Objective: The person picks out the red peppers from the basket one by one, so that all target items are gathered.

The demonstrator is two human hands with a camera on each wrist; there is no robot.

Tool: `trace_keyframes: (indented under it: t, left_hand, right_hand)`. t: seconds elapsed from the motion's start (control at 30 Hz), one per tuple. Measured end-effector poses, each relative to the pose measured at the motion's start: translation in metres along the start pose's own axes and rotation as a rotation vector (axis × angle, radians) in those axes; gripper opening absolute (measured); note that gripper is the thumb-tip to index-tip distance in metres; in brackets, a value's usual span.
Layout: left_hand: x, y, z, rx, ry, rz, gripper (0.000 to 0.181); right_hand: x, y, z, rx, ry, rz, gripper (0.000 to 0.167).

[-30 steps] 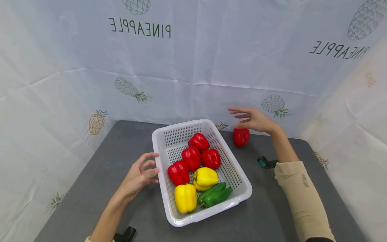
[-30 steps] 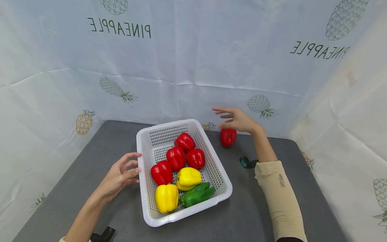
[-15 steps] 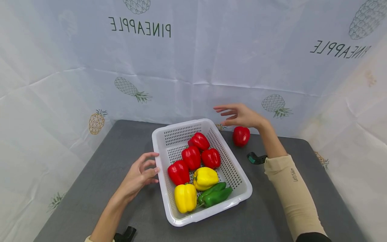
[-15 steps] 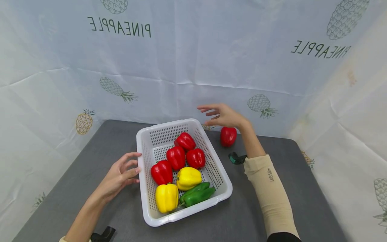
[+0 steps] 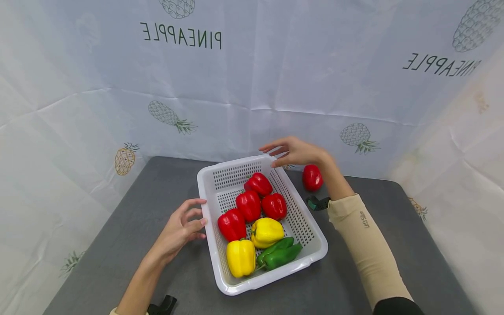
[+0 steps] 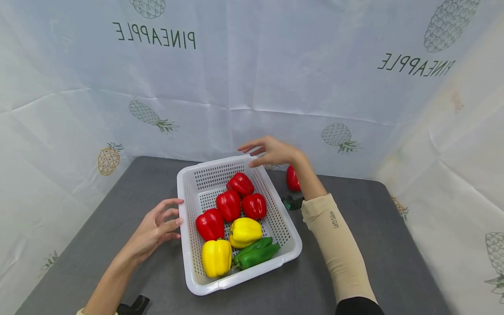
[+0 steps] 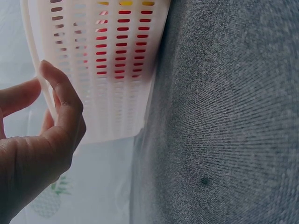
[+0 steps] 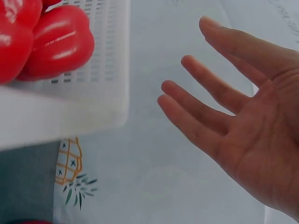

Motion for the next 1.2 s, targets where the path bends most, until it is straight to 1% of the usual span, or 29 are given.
trace_keyframes:
  t: [0.13,0.33,0.63,0.73,0.83,1.0,1.1,1.2]
  left_hand:
    - [0.0,0.0,0.0,-0.002,0.0,0.0,0.063]
    - [0.0,0.0,0.0,0.002,-0.005,0.008,0.064]
    - [-0.001,0.0,0.001,0.003,0.0,0.006,0.064]
    - [-0.001,0.0,0.001,0.001,0.004,0.005,0.063]
    - [-0.001,0.001,0.001,0.001,0.007,0.002,0.064]
    - [-0.001,0.001,0.002,0.001,0.003,0.003,0.065]
    - [-0.001,0.001,0.001,0.002,0.002,0.005,0.065]
    - [0.0,0.0,0.001,0.0,0.001,0.004,0.065]
  right_hand:
    - [-0.007,-0.011,-0.004,-0.008,-0.007,-0.038,0.058]
    - [-0.02,-0.03,-0.002,-0.015,-0.024,-0.116,0.059]
    - [-0.037,-0.048,0.015,-0.045,-0.071,-0.256,0.063]
    - [-0.041,-0.052,0.023,-0.06,-0.094,-0.289,0.067]
    - [-0.045,-0.055,0.029,-0.072,-0.109,-0.305,0.067]
    - [-0.052,-0.058,0.037,-0.136,-0.138,-0.324,0.067]
    - [-0.055,-0.06,0.039,-0.177,-0.172,-0.327,0.066]
    - [-0.057,-0.06,0.039,-0.189,-0.181,-0.332,0.067]
Point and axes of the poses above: each hand's wrist, its own y-axis away from the middle knuckle, its own x-axis out of the back of the hand, z = x × y, the point moved 3 cm from there along -y, towards the middle knuckle, and after that the axes turned 1 degree about y, right-handed, at the moved point
